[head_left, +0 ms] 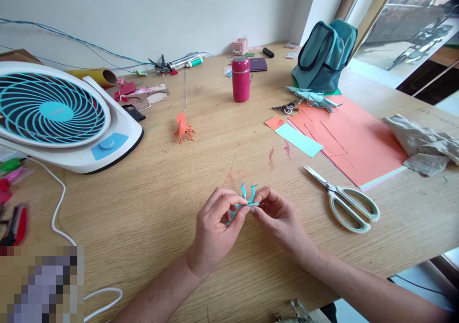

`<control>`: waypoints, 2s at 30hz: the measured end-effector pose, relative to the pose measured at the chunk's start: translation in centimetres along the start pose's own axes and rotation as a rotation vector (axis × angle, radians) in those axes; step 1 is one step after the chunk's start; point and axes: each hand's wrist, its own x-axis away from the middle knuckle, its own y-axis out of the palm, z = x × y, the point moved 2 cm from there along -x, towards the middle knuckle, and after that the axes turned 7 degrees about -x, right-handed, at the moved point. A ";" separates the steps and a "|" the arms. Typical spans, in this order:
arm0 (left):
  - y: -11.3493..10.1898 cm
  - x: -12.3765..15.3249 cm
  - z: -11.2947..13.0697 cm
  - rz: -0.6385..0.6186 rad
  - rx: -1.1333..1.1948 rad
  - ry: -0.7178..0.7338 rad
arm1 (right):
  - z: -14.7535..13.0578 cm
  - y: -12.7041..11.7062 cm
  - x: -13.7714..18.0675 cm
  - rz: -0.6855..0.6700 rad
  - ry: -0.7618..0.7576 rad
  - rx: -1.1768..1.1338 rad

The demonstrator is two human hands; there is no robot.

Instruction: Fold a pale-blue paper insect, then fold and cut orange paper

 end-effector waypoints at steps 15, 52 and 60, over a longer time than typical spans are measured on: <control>0.7 0.1 -1.1 -0.053 0.218 -0.322 | 0.5 0.3 -0.1 -0.036 0.076 -0.131; -3.7 -2.4 -3.2 -0.477 -0.233 0.089 | -1.9 -2.8 -1.1 0.120 -0.023 0.366; -3.9 -2.4 -1.8 -0.466 -0.226 0.130 | -2.4 -2.2 -0.8 0.069 -0.124 0.541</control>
